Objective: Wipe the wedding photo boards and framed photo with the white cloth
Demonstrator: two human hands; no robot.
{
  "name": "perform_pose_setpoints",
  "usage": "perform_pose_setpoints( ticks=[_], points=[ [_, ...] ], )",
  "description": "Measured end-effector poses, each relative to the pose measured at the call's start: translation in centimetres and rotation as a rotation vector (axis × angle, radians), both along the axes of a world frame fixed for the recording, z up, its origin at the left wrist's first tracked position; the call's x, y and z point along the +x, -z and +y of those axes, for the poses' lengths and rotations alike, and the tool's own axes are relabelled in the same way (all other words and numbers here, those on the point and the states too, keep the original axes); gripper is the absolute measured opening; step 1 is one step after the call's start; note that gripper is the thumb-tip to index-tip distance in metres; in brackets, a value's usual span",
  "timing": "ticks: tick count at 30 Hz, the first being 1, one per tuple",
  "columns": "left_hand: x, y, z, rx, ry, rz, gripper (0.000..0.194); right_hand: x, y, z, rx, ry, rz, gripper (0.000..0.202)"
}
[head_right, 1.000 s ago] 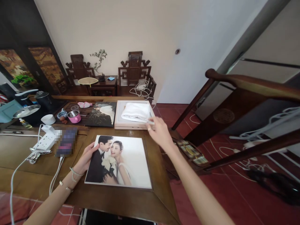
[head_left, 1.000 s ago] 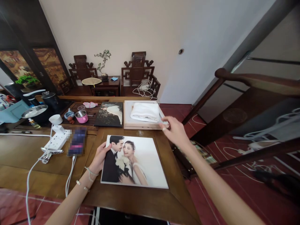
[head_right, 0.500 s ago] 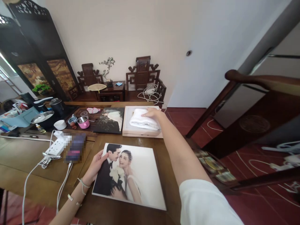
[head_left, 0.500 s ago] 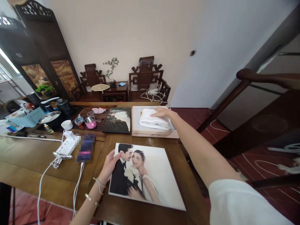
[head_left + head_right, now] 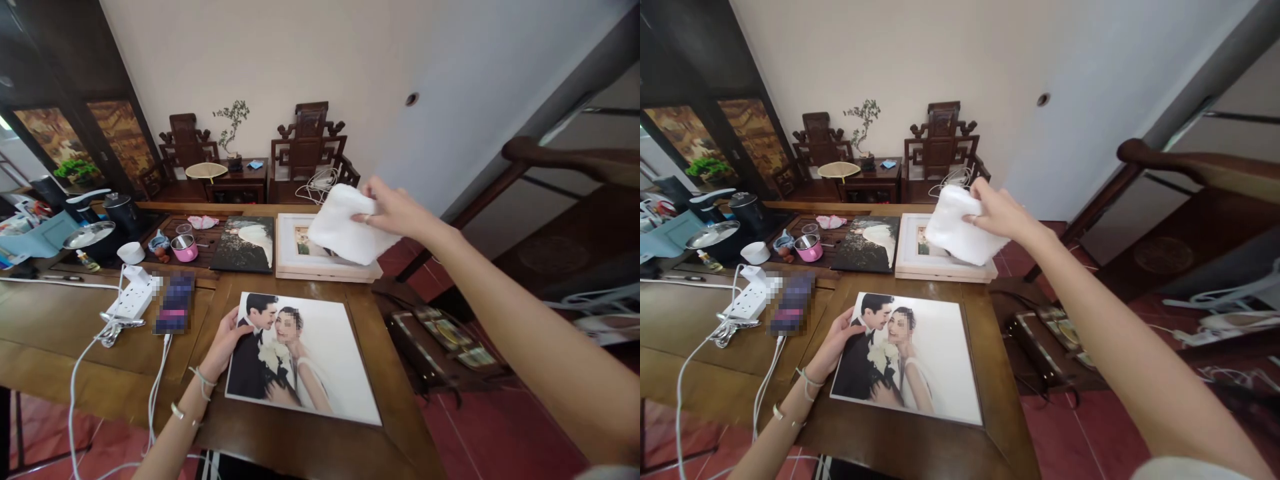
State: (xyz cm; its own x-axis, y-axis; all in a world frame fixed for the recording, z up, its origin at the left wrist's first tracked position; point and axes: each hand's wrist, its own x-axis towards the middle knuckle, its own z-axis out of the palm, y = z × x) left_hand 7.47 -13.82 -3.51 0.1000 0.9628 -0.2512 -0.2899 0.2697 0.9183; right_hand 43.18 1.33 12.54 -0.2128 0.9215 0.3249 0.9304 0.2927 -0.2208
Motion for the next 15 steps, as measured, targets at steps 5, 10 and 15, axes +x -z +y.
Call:
perform_pose_setpoints(
  ticks=[5,10,15],
  points=[
    [-0.1,0.0,-0.1,0.077,0.022,0.127,0.053,1.5,-0.5,-11.5,-0.036,-0.173,0.11,0.04],
    [-0.8,-0.3,0.1,0.179,0.103,0.325,0.053,2.8,2.6,-19.5,-0.199,-0.324,0.154,0.029],
    [-1.6,0.0,0.5,0.243,0.154,0.447,0.054,2.1,6.8,-22.8,0.22,-0.147,-0.074,0.032]
  ],
)
